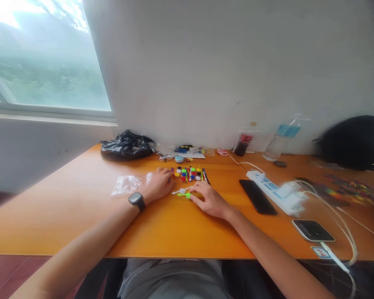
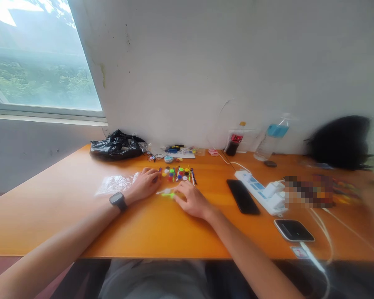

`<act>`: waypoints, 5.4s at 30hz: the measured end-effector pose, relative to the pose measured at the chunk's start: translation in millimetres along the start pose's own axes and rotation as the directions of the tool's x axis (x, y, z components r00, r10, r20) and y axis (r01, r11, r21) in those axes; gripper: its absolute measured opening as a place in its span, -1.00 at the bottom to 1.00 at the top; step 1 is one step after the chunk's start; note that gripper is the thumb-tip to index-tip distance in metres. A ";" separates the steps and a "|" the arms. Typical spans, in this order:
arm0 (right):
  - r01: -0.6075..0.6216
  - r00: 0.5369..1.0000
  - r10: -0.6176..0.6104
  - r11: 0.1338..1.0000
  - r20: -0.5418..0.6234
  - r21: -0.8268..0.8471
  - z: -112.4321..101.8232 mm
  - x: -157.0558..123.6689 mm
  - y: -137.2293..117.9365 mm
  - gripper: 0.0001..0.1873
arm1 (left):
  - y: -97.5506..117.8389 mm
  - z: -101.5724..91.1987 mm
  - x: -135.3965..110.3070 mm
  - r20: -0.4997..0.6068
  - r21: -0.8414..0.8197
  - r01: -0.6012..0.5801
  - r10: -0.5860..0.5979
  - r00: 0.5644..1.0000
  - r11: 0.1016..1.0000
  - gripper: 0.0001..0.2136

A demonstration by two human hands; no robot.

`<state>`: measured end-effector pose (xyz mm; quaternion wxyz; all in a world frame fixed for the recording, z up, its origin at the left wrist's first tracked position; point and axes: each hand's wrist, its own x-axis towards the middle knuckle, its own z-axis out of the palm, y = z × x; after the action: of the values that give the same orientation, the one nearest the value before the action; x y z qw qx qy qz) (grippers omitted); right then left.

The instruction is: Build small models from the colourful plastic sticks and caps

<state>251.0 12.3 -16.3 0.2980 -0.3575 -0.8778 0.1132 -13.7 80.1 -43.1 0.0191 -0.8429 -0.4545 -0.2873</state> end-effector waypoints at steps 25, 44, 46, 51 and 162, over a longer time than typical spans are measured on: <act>-0.017 1.000 0.018 1.000 0.016 -0.008 -0.2 0.1 0.3 -0.95 | -0.2 -1.1 0.9 -0.019 -0.085 -0.026 0.024 1.000 0.996 -0.78; -0.028 0.999 0.028 1.000 0.022 0.005 -0.4 -0.8 -0.1 -0.94 | 5.0 -7.3 -1.3 0.021 0.008 0.075 -0.075 0.997 0.997 -0.78; -0.026 0.999 0.026 1.000 0.020 0.006 -0.1 -0.8 0.1 -0.94 | 5.8 -6.7 -1.8 0.031 0.040 0.063 -0.065 0.997 0.997 -0.77; -0.025 0.999 0.025 1.000 0.025 -0.002 -0.2 -0.1 -0.6 -0.92 | 6.5 -6.8 -0.8 0.030 0.089 0.058 -0.061 0.998 0.994 -0.81; -0.272 0.901 0.413 0.776 -0.132 0.569 -2.6 6.7 4.9 -0.56 | -9.7 -13.7 5.5 -0.253 -0.329 0.200 -0.290 0.923 0.923 -0.75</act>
<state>251.4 20.4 -13.3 0.4681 -0.4257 -0.6850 0.3611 -25.3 85.9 -31.1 -0.0762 -0.7191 -0.5008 -0.4756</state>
